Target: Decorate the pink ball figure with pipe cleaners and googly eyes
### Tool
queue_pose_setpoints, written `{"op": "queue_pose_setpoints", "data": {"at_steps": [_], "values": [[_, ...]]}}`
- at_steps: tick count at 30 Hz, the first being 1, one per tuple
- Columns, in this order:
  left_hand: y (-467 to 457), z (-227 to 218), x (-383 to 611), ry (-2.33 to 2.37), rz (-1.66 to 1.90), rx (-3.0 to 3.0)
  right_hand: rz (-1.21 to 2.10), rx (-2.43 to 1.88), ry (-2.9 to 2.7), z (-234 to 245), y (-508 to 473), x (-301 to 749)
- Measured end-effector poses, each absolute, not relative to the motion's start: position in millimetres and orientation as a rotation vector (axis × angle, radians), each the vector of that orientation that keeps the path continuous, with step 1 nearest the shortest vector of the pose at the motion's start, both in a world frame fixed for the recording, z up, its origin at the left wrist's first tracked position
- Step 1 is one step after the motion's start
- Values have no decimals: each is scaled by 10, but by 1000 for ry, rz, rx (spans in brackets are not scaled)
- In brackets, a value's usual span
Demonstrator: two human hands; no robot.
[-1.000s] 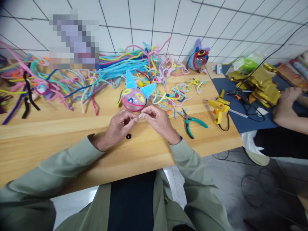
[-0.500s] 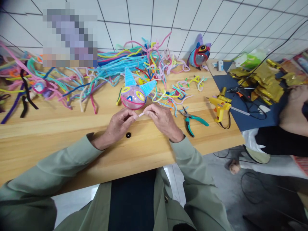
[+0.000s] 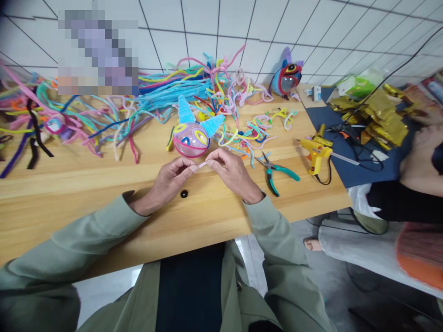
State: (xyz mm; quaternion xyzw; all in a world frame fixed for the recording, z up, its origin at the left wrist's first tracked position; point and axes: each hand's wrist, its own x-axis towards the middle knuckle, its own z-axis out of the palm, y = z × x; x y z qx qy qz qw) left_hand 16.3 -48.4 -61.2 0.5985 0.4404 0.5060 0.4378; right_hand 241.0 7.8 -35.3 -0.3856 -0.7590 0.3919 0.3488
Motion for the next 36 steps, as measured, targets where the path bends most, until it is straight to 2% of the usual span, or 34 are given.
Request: {"op": "queue_pose_setpoints", "data": {"at_steps": [6,15,25,32,36], "values": [[-494,-604,151,1090,1205,1612,1077,-986,-2035,-315,46,2389],[-506,-568,159,1040,1226,1677,1494,-906,-1884,-264,88,2447],[-507,-601,184,1072,1292,1668,1374,-1014,-1843,-361,49,2363],[-499,-674,184,1131,1563,1989,1412,-1002,-1772,-370,-22,2275],[-514,-668,176,1138,1585,2021,1323,-983,-1801,-363,-62,2243]]}}
